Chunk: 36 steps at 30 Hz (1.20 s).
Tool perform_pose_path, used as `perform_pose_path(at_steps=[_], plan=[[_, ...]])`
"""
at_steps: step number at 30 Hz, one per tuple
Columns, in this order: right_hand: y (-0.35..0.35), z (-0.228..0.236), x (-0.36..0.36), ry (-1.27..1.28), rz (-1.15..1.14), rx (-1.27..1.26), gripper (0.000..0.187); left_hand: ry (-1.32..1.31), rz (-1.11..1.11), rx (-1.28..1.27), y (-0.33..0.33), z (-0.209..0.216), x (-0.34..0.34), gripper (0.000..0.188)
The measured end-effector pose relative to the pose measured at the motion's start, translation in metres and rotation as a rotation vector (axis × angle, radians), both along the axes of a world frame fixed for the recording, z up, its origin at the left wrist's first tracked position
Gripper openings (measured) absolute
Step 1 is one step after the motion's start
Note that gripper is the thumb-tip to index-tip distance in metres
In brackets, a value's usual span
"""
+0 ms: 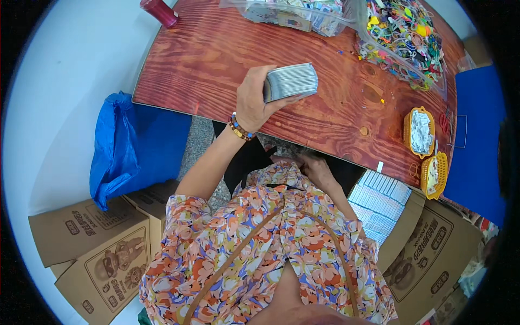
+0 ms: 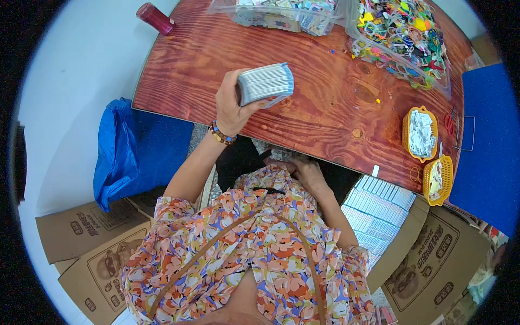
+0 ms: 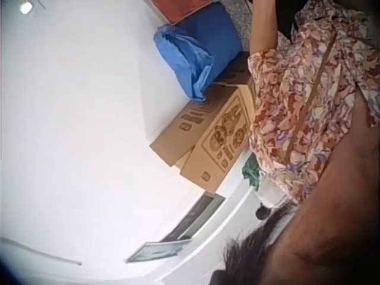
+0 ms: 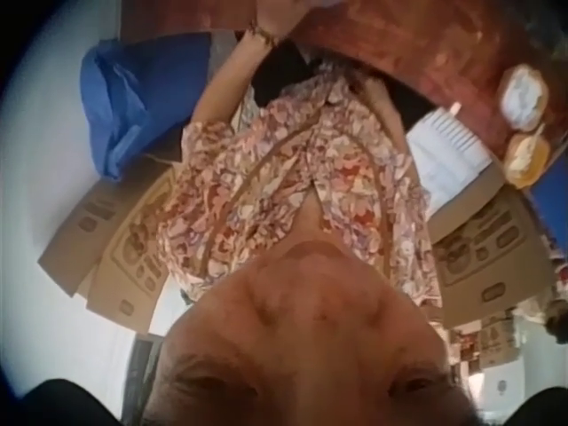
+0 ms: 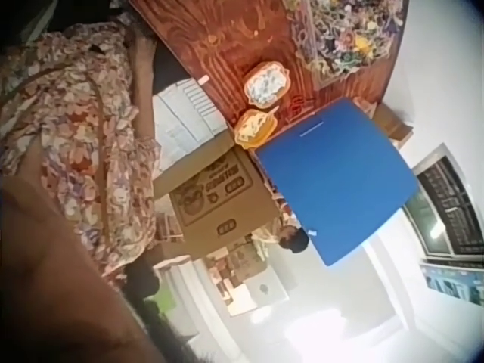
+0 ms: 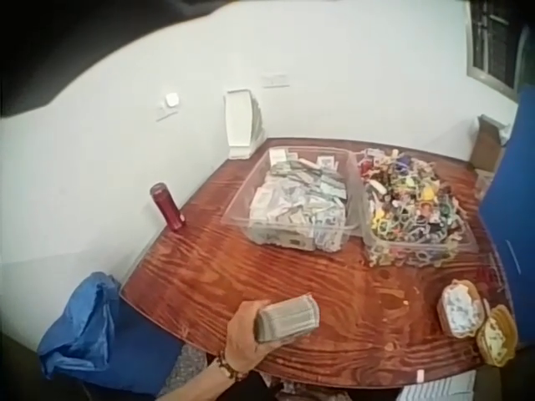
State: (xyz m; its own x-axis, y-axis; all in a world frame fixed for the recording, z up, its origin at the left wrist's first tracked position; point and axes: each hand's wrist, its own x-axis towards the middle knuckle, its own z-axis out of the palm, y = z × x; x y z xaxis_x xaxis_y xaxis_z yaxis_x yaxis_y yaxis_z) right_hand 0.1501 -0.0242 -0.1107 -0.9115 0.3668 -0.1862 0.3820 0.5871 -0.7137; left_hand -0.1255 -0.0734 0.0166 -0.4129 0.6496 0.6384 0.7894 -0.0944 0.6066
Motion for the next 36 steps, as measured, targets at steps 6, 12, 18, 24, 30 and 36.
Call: perform_pose_path(at_steps=[6,12,18,24,30,36], plan=[[0.0,0.126,-0.052,0.51,-0.427,-0.883,0.046,0.17,0.175,-0.015,0.013,-0.003,0.026,0.071],[0.052,0.105,-0.096,0.653,-0.547,-0.94,0.059,0.339,0.12,-0.352,0.026,-0.009,0.088,0.07],[0.101,0.073,-0.093,0.457,-0.652,-0.859,0.049,0.104,-0.127,-0.281,0.019,-0.019,0.098,0.055],[0.115,0.104,-0.104,0.415,-0.604,-0.85,0.064,-0.495,0.005,-0.254,0.01,-0.03,0.013,0.042],[0.135,0.086,-0.136,0.497,-0.401,-0.964,0.065,-1.424,-0.501,-0.303,0.01,-0.037,-0.01,0.055],[0.126,0.082,-0.141,0.483,-0.455,-1.01,0.062,-1.189,-0.342,-0.345,0.011,-0.029,-0.007,0.058]])
